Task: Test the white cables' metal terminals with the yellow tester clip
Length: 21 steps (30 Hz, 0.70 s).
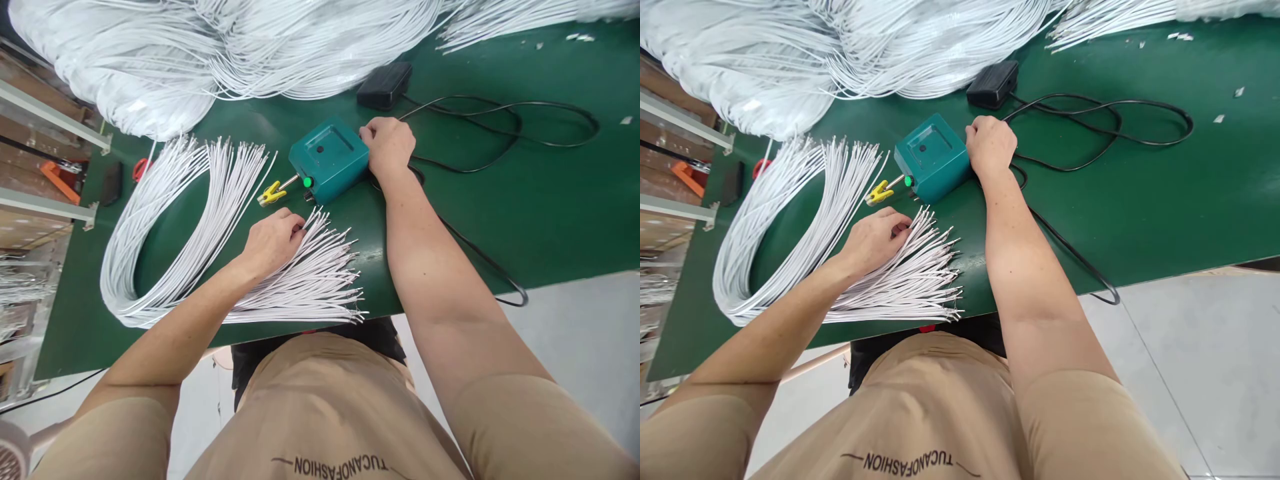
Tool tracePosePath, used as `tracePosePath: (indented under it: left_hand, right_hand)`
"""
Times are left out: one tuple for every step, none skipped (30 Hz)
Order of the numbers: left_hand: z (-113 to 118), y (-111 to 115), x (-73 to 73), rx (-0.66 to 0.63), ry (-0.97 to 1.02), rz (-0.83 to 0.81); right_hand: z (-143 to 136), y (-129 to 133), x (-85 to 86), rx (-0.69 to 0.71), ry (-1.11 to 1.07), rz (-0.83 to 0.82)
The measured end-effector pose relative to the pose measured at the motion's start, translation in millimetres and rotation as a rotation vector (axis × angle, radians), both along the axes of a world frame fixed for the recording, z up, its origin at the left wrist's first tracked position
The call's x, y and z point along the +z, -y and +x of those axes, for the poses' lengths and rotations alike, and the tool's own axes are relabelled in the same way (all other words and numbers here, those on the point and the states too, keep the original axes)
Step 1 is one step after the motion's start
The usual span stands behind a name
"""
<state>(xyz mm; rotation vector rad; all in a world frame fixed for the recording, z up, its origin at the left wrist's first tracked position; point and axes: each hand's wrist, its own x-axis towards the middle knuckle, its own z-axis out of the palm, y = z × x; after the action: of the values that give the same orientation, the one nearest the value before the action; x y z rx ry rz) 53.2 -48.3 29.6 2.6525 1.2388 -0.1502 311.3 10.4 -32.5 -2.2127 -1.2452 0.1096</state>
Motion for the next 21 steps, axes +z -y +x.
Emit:
tracePosePath:
  left_hand:
    - [2,1,0.9,-0.012,-0.05,0.031]
    - [5,1,1.7,-0.023,-0.098,0.06]
    - [8,1,2.6,-0.031,-0.139,0.083]
    - [10,0,3.6,-0.036,-0.169,0.097]
    - [12,-1,4.7,-0.039,-0.187,0.098]
    - [13,-2,6.1,-0.036,-0.188,0.09]
    - [12,-3,7.8,-0.032,-0.172,0.069]
    - [11,-4,9.6,-0.03,-0.135,0.03]
    - [8,-4,11.4,-0.026,-0.078,-0.026]
    - [5,-4,13.0,-0.021,-0.004,-0.1]
    - [1,-4,14.1,-0.01,0.08,-0.196]
    - [-3,-3,14.6,0.018,0.164,-0.303]
    - [-6,-2,14.2,0.063,0.235,-0.42]
    - [-9,0,13.1,0.122,0.294,-0.522]
    - [-10,1,11.4,0.182,0.339,-0.593]
    - [-11,2,9.3,0.23,0.366,-0.631]
    - [-10,3,7.0,0.258,0.374,-0.631]
    - [-8,4,4.7,0.263,0.365,-0.599]
    - [-6,4,2.5,0.247,0.344,-0.543]
    - [-3,4,0.6,0.219,0.315,-0.474]
    - [1,4,-1.2,0.187,0.285,-0.405]
  right_hand:
    - [1,-1,-1.3,0.006,0.002,0.008]
    - [1,-1,-2.3,0.011,0.004,0.013]
    - [1,-2,-2.8,0.013,0.006,0.013]
    - [2,-2,-3.0,0.013,0.006,0.009]
    - [2,-2,-3.0,0.01,0.005,0.006]
    - [2,-2,-2.9,0.008,0.004,0.007]
    - [2,-2,-2.8,0.007,0.002,0.013]
    - [2,-2,-2.6,0.006,0.001,0.021]
    - [1,-2,-2.4,0.006,0.0,0.029]
    - [1,-2,-2.1,0.004,-0.001,0.032]
    - [1,-1,-1.6,0.002,-0.003,0.029]
    - [0,-1,-0.9,0.0,-0.008,0.017]
    - [-1,0,0.2,-0.002,-0.014,0.002]
    - [-1,1,1.4,-0.002,-0.019,-0.012]
    - [-2,1,2.7,-0.002,-0.024,-0.024]
    - [-3,2,4.0,-0.002,-0.027,-0.032]
    - [-4,3,5.1,-0.001,-0.029,-0.036]
    - [-4,3,6.0,-0.002,-0.032,-0.035]
    - [-4,4,6.6,-0.001,-0.037,-0.033]
    - [-4,4,6.9,0.001,-0.045,-0.029]
    - [-4,4,6.9,0.002,-0.054,-0.025]
